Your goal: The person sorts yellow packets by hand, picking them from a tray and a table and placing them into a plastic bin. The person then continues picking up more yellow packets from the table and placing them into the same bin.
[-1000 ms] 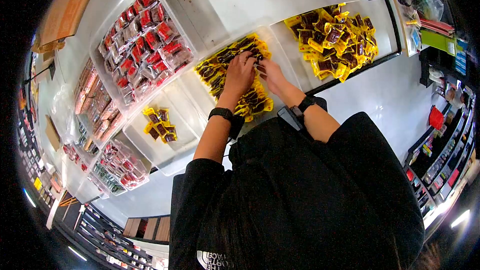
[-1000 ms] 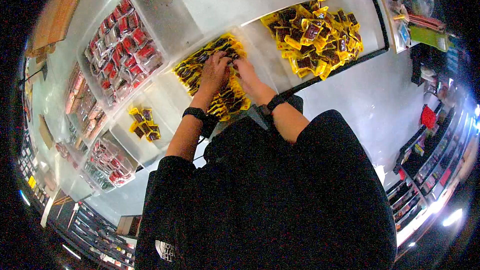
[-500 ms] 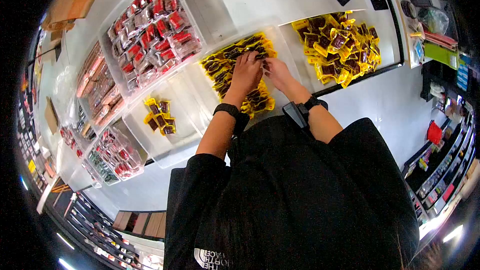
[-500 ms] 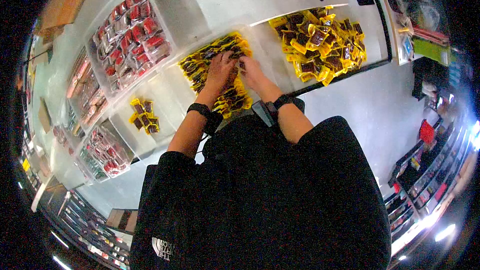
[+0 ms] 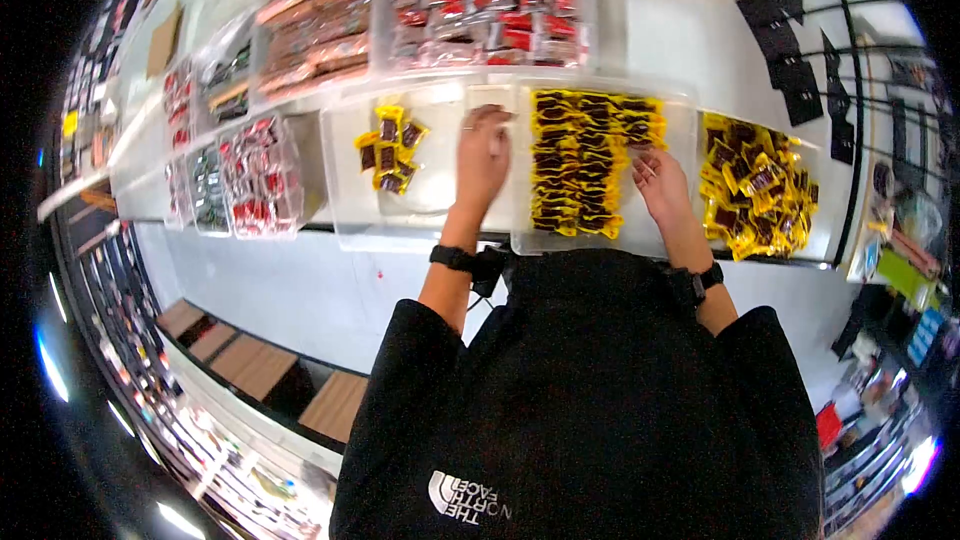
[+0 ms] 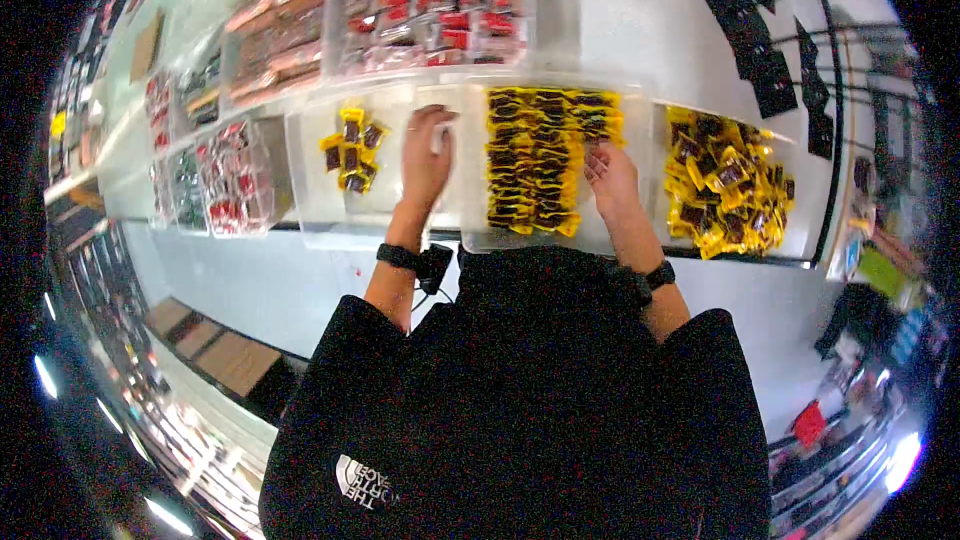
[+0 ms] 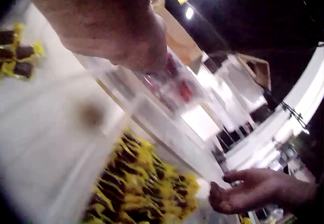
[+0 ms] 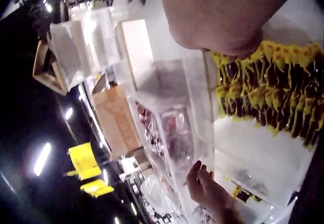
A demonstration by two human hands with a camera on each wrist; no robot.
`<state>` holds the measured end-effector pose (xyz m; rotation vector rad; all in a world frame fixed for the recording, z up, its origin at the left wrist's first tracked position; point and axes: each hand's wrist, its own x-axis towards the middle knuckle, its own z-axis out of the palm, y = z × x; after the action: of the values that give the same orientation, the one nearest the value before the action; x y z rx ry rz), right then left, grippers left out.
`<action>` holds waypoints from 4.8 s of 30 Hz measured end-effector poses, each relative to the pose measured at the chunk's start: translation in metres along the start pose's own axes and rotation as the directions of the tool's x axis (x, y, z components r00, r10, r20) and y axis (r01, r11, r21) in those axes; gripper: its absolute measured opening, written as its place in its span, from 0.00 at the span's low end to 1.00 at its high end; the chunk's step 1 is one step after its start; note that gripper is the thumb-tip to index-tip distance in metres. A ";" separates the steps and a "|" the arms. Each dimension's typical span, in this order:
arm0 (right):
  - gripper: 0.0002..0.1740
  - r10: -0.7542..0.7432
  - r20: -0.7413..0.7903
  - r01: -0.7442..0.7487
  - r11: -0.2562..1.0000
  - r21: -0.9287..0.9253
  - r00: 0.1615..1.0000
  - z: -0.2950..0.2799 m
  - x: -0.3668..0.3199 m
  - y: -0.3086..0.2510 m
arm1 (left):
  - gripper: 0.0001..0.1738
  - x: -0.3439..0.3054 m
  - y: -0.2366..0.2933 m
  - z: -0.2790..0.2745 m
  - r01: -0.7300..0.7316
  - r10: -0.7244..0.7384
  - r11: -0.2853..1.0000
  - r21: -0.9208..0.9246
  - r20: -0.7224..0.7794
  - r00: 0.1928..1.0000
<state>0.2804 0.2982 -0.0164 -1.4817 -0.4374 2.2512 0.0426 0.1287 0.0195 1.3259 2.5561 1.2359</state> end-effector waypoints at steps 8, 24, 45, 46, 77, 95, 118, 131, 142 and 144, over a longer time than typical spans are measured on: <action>0.10 -0.082 0.702 0.658 0.437 -0.613 0.708 0.159 -0.024 0.079 | 0.18 -0.071 -0.182 -0.070 0.543 -0.531 0.769 0.338 -0.135 0.836; 0.10 0.361 0.877 0.872 -0.476 -0.119 0.316 0.194 -0.011 0.153 | 0.32 -0.051 -0.171 -0.051 0.680 -0.790 0.409 0.609 -0.137 0.598; 0.20 -0.413 0.502 0.623 0.243 -0.744 0.760 0.013 -0.046 0.004 | 0.16 -0.002 0.095 0.051 0.006 0.122 0.986 -0.167 0.744 0.657; 0.17 -0.429 0.418 0.538 0.207 -0.817 0.801 -0.004 -0.046 -0.001 | 0.15 -0.004 0.097 0.070 -0.078 0.208 0.976 -0.204 0.752 0.626; 0.10 -0.059 -0.061 0.056 0.997 -0.046 0.996 -0.036 0.030 0.024 | 0.10 -0.020 0.096 0.194 -0.427 0.347 0.902 0.057 0.493 0.798; 0.06 -0.042 0.067 0.027 0.978 0.207 0.997 -0.040 0.030 0.022 | 0.28 -0.016 0.085 0.201 -0.391 0.379 0.913 -0.120 0.605 0.700; 0.08 0.005 0.015 -0.010 0.933 0.359 1.000 -0.046 0.041 0.024 | 0.29 0.008 0.096 0.193 -0.452 0.415 0.883 -0.128 0.663 0.623; 0.09 0.002 0.030 -0.010 0.956 0.293 1.000 -0.051 0.045 0.030 | 0.26 0.009 0.101 0.204 -0.571 0.414 0.821 -0.023 0.712 0.567; 0.12 -0.046 -0.144 0.000 0.954 -0.301 0.988 -0.045 0.057 0.038 | 0.24 0.012 0.095 0.209 -0.456 0.372 0.888 -0.053 0.666 0.646; 0.16 -0.229 -0.244 0.029 0.782 -0.623 0.942 -0.051 0.070 0.053 | 0.24 0.015 0.094 0.208 -0.467 0.347 0.884 -0.026 0.707 0.616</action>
<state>0.2945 0.2890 -0.1166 -1.9964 -1.2179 1.7879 0.1685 0.3030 -0.0576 2.0071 1.8720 0.3670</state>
